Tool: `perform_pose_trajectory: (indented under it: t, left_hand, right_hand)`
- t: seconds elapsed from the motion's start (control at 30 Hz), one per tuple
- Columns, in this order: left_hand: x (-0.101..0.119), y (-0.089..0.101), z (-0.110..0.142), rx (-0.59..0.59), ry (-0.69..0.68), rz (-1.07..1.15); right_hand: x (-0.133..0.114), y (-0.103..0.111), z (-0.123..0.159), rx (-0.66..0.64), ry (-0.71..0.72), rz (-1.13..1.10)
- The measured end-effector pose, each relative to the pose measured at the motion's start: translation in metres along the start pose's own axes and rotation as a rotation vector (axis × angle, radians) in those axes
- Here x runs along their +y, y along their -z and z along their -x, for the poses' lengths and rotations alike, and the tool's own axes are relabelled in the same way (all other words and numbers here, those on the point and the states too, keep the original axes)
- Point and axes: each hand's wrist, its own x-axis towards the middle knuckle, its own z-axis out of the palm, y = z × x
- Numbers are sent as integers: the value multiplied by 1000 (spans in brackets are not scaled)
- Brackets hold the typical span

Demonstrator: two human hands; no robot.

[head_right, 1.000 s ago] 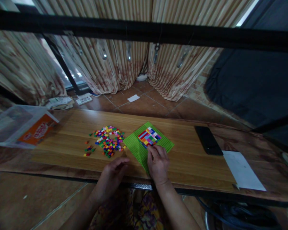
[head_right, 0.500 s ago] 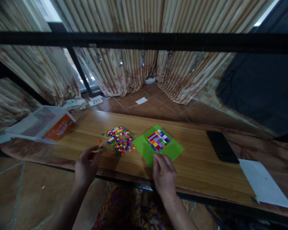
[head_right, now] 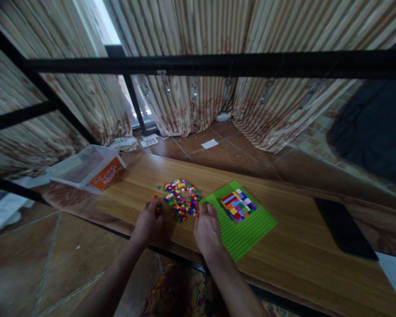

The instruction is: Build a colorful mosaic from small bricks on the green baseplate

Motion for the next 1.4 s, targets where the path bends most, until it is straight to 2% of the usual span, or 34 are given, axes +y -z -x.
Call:
perform_pose_trajectory:
  t: [0.23, 0.37, 0.53, 0.7, 0.9, 1.1, 1.23, 1.4]
  left_hand:
    - [5, -14, 14, -8, -140, 162]
    - [4, -18, 25, -33, -159, 218]
    - [7, -24, 27, 27, -154, 211]
    - [7, -31, 19, 98, -146, 217]
    - [5, -34, 11, 150, -116, 258]
    - [-3, -26, 12, 103, -119, 400]
    - [-10, -15, 14, 100, -106, 414]
    - [-14, -7, 18, 114, -84, 350]
  right_hand:
    - [-21, -21, -16, -41, 22, -112]
    - [-27, -22, -28, -64, 50, -247]
    - [-14, -14, -55, -24, 41, -218]
    - [6, -24, -76, -6, 4, -96]
    - [-9, -37, -59, -26, 51, -222]
    - [-27, -32, -54, -74, 81, -359]
    - [-20, -20, -53, -74, 76, -372]
    - [-2, 3, -31, -57, 22, -270]
